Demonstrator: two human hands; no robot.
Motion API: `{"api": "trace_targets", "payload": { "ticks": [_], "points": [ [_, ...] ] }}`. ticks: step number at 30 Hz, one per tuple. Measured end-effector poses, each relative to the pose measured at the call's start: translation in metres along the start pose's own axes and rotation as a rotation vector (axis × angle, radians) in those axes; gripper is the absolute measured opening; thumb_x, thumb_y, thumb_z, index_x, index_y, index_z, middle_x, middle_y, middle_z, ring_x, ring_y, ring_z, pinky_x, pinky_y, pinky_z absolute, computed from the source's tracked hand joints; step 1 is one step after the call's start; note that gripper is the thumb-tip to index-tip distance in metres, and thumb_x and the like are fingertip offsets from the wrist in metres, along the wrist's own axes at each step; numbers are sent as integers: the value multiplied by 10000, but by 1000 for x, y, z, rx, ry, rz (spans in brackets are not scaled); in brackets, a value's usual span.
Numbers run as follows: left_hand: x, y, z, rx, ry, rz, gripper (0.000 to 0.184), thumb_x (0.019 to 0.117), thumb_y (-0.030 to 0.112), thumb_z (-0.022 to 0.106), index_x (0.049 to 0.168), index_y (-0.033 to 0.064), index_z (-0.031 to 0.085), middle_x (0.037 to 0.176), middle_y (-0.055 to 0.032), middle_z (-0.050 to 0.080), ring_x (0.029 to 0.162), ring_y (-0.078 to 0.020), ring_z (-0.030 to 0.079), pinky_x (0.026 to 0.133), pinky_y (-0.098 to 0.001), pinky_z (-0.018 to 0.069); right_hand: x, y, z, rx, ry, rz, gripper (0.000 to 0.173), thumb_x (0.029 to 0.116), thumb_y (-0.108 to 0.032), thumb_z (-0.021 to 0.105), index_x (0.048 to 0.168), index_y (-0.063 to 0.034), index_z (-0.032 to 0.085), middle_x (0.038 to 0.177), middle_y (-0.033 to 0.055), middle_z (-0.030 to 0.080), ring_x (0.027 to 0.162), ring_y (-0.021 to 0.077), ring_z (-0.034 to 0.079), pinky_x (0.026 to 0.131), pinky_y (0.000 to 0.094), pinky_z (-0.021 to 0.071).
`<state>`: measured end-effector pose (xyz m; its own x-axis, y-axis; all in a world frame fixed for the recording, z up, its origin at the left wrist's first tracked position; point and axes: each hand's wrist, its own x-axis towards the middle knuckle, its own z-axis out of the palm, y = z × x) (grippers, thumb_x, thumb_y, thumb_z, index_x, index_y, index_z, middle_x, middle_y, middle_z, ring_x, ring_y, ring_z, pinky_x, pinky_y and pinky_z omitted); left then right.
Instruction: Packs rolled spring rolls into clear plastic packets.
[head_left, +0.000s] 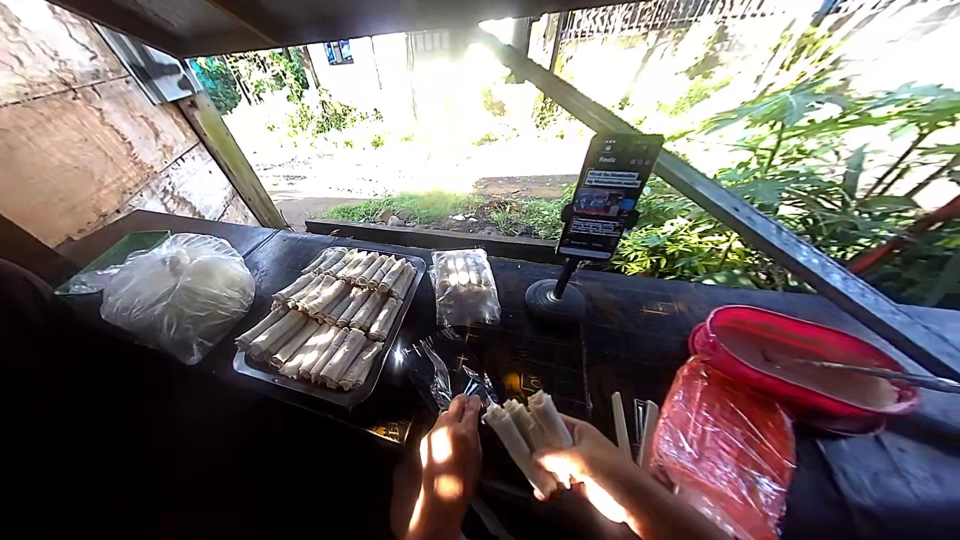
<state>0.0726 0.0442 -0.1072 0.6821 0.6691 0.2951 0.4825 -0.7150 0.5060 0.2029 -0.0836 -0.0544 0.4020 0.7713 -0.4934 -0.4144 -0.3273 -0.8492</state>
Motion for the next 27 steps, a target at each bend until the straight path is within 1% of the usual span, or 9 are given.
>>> {"api": "trace_targets", "payload": {
  "ticks": [2,4,7,11,14,16,21,24,27],
  "points": [
    [-2,6,-2,-42,-25,-53,322,939,-46,597,1212,32,748,1262,-171,710,990,-354,748,789,-515,610,5,9,2,-116,3,-5,432,805,64,681,1219,-22,592,931,69,707,755,142,705,672,309,609],
    [-4,8,-5,-58,-30,-54,366,903,-87,607,1230,16,733,1280,-187,695,970,-360,749,782,-507,615,11,15,5,-228,17,-34,439,811,46,725,1231,-31,622,998,71,718,855,126,705,772,299,593],
    [-7,10,-6,-49,-37,-72,416,894,-108,594,1271,22,712,1310,-190,679,910,-361,754,740,-498,617,17,17,8,-231,-24,-73,445,784,16,729,1215,-28,623,993,73,714,860,127,703,779,305,594],
    [-6,11,-11,-107,-174,-123,526,929,-96,566,1438,36,582,1484,-183,560,1050,-384,726,830,-518,598,24,20,10,-316,8,-172,466,752,-39,728,1202,-41,611,999,64,698,877,114,687,787,305,579],
    [-5,15,-10,-161,-237,-151,580,929,-82,583,1494,25,511,1567,-166,474,1139,-372,700,886,-504,585,28,20,15,-642,132,-297,474,820,-33,749,1276,6,630,1179,169,680,1060,256,669,950,437,533],
    [-2,19,-13,-150,-283,-184,583,946,-59,574,1515,32,484,1590,-146,448,1186,-353,680,928,-488,570,28,17,18,-789,151,-334,451,851,-30,746,1283,30,634,1254,206,658,1123,307,660,1000,464,515],
    [1,18,-17,-253,-227,-133,615,876,-98,603,1478,-15,513,1544,-196,490,1173,-378,677,908,-505,570,31,1,15,-935,38,-258,462,889,-34,712,1336,11,602,1319,204,624,1186,325,633,1027,465,496],
    [3,19,-11,-305,-187,-107,599,865,-103,609,1454,-23,536,1519,-207,510,1044,-336,711,815,-456,583,35,-3,16,-982,3,-233,538,898,-37,705,1407,-8,535,1356,216,599,1195,342,634,1023,483,502],
    [4,15,-2,-335,-148,-95,553,870,-102,596,1417,-31,570,1486,-212,540,1000,-306,713,792,-426,581,38,-2,22,-1093,-6,-174,597,916,-95,709,1464,-44,477,1390,209,572,1220,366,619,1008,521,503]
  ]
}}
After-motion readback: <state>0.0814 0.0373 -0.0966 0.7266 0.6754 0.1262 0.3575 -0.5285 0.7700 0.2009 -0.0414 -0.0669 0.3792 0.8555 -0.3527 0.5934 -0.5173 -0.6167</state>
